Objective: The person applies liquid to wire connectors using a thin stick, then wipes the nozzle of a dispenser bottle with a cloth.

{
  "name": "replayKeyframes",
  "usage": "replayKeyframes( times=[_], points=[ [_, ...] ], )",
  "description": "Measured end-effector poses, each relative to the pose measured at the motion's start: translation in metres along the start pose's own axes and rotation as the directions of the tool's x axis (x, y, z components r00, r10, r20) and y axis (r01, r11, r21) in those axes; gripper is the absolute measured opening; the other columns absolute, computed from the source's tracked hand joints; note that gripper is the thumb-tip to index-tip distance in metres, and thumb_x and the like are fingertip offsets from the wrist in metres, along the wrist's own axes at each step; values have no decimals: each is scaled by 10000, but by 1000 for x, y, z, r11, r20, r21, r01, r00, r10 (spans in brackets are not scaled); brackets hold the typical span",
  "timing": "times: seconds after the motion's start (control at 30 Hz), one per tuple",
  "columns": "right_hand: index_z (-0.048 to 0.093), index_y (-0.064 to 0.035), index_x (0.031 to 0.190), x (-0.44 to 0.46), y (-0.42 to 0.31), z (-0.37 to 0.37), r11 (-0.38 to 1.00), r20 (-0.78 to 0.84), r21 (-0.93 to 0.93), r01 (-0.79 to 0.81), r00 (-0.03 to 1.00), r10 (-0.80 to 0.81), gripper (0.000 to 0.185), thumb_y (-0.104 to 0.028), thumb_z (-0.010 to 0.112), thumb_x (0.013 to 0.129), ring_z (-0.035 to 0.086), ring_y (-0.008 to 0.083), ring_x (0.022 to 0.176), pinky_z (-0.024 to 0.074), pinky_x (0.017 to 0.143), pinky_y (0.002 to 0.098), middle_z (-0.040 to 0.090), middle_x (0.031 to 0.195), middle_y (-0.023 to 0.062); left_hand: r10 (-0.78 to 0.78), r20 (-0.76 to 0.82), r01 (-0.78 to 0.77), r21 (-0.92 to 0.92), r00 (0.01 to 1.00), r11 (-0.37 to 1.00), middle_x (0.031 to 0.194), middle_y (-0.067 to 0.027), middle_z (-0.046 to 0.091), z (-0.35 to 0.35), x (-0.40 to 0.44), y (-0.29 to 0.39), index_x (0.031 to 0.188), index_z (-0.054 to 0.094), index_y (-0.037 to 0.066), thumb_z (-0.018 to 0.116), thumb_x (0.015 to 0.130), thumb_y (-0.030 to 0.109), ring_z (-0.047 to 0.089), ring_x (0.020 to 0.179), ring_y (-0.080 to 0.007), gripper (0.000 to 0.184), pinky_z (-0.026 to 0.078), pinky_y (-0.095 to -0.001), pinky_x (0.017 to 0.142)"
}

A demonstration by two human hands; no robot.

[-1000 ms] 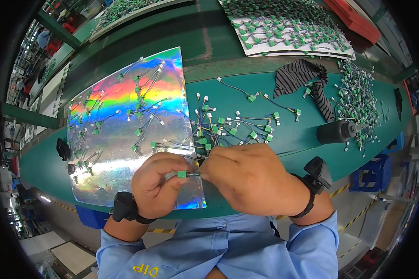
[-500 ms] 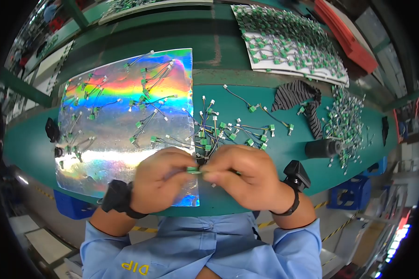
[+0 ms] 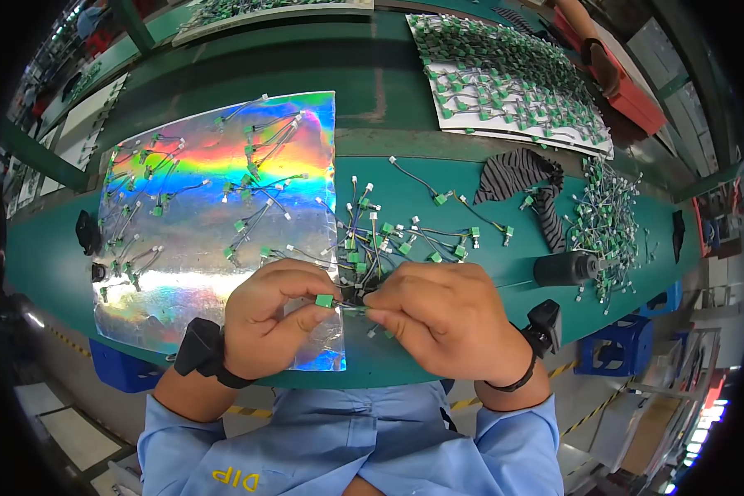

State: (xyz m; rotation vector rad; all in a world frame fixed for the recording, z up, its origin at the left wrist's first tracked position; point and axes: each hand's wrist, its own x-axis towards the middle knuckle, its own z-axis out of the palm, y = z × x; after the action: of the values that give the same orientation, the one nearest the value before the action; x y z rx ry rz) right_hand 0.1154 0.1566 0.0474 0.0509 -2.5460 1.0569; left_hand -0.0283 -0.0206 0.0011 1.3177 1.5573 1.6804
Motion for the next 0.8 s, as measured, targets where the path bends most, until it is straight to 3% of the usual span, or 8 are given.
replayKeyframes(
  times=[0.1,0.4,0.8],
  points=[
    [653,-45,851,-1,0,2,999,11,-29,15,1000,-15,116,-43,729,764,635,251,629,494,524,341,634,743,76,77,18,-79,123,997,989,1004,-135,670,0,2,2,1055,631,22,699,823,-17,644,902,-246,245,508,-329,787],
    [642,-53,893,-3,1,4,988,11,-136,77,997,-76,224,-24,729,688,639,239,645,501,522,331,615,762,61,119,20,-120,176,993,977,998,-155,668,3,3,0,1047,656,7,723,795,-9,658,867,-285,261,527,-338,758],
    [663,-32,917,-3,8,10,983,-24,-70,173,984,-175,217,-9,724,710,647,223,676,512,536,316,635,797,70,70,56,-76,116,996,990,986,-151,667,-3,3,4,1037,654,16,721,799,4,657,851,-282,248,527,-345,748]
  ],
)
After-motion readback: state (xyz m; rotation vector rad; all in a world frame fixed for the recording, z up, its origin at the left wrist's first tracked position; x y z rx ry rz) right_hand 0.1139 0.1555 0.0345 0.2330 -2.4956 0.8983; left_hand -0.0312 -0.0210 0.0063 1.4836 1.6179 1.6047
